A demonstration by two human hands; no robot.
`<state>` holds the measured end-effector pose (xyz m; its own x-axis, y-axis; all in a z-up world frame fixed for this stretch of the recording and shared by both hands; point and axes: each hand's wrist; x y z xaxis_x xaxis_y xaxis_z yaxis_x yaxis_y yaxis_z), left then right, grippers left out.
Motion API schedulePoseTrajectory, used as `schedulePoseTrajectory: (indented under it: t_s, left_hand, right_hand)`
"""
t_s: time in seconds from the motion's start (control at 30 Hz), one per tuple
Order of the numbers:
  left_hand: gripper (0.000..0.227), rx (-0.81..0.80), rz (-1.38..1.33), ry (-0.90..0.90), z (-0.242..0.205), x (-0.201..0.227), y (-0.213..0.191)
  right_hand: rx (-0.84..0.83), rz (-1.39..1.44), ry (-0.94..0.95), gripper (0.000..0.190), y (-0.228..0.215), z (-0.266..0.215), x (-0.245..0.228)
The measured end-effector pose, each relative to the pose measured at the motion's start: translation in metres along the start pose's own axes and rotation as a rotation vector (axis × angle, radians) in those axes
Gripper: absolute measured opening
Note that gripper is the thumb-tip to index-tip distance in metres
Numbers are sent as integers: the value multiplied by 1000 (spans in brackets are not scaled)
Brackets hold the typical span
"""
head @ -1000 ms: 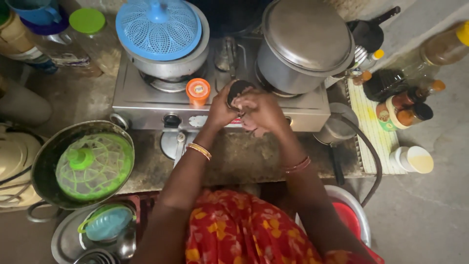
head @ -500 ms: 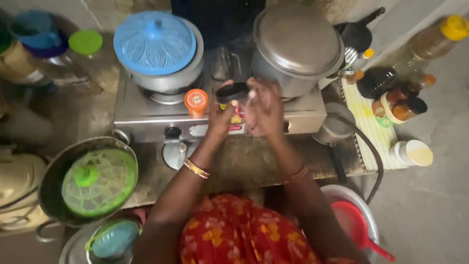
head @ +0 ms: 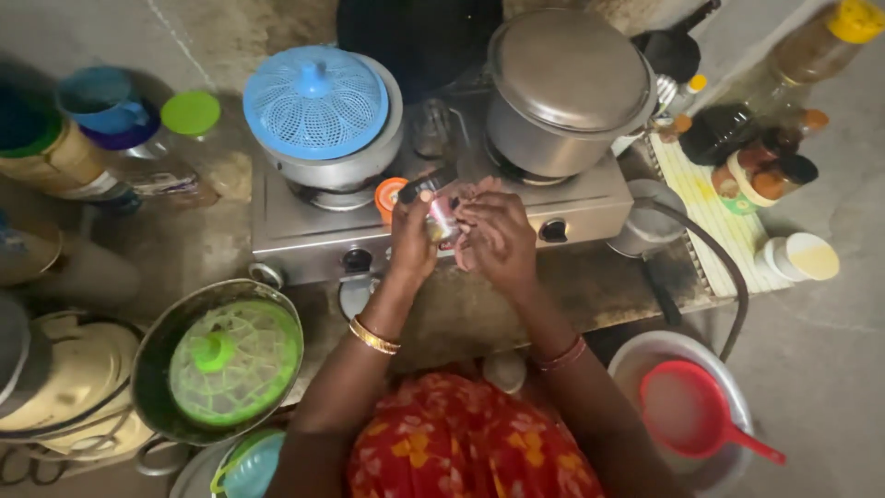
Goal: The recorder is seen organizing spice jars and containers on a kitchen counter near a stove.
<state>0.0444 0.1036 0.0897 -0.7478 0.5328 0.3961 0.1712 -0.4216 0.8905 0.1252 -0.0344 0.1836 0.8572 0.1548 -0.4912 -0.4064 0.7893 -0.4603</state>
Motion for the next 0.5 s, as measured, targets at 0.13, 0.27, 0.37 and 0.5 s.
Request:
schedulePoseTrajectory:
  t_s: [0.13,0.27,0.37,0.5]
  left_hand:
    - [52,61,-29,-174,-7,-5,2]
    - [59,-50,110,-84,-7,8,33]
    - [62,-55,208,-17,-7,6,29]
    - [68,-188,275,7,-12,-3,27]
  right_hand:
    - [-48,188,344,29,-11,11,4]
    - [-15,56,270,24,-18,3,-16]
    - [-14,-45,103,24,-18,-6,-1]
    - [-27,201,361,20,-21,1,20]
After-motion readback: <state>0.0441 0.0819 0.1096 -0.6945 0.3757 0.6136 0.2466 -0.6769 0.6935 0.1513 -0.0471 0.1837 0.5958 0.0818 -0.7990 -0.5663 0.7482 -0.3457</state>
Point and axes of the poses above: each hand's wrist, its own z-axis towards the middle knuckle, its own y-axis out of the palm, x = y × z, and after that the axes turned 14 degrees about -z, right-handed
